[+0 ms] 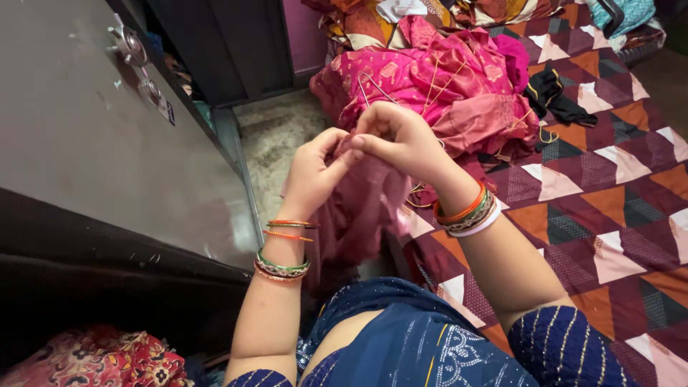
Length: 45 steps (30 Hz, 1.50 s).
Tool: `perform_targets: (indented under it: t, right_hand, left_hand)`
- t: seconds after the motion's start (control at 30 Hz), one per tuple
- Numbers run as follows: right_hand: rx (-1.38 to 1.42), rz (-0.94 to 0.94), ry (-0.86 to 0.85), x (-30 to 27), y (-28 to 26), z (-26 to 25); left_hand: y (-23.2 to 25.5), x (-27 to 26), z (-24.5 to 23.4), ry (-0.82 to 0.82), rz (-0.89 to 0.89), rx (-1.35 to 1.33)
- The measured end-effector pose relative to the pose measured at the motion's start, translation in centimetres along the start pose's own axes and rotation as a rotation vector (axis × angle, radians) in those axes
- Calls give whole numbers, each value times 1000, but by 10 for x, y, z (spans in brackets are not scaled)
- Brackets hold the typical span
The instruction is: The person ties strings on a red blouse, folds the blouse, and places it into a closet before picking up a pink sari and folding it by hand on a bed.
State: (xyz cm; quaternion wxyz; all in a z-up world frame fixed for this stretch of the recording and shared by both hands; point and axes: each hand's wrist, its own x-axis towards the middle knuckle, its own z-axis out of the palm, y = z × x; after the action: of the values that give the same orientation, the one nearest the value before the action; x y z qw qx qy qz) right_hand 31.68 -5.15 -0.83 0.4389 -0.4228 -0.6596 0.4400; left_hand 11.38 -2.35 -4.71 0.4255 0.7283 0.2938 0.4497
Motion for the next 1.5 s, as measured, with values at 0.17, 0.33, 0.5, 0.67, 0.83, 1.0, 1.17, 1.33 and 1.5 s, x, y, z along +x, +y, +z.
perform_targets:
  t: [0.17, 0.33, 0.5, 0.67, 0.83, 1.0, 1.17, 1.33, 1.5]
  right_hand:
    - [205, 36, -93, -15, 49, -13]
    - [-235, 48, -78, -42, 112, -19]
    - [-75, 278, -152, -64, 141, -21]
    - [-50, 321, -140, -74, 153, -38]
    - [-78, 407, -102, -89, 174, -63]
    - [-120, 136, 18, -91, 182, -69]
    - [-577, -66, 488, -81, 118, -79]
    - [-449, -183, 754, -73, 37, -103]
    - [-635, -357, 387, -59, -8, -55]
  left_hand:
    - [4, 6, -8, 188, 48, -83]
    - [1, 15, -26, 370, 119, -82]
    - [-2, 17, -54, 450, 194, -143]
    - [-11, 17, -72, 538, 169, -140]
    - [-22, 10, -92, 627, 194, -124]
    - [-28, -1, -104, 671, 126, -39]
    - [-29, -8, -109, 662, 22, 190]
    - [-18, -18, -95, 421, -124, 446]
    - [1, -6, -38, 27, -63, 470]
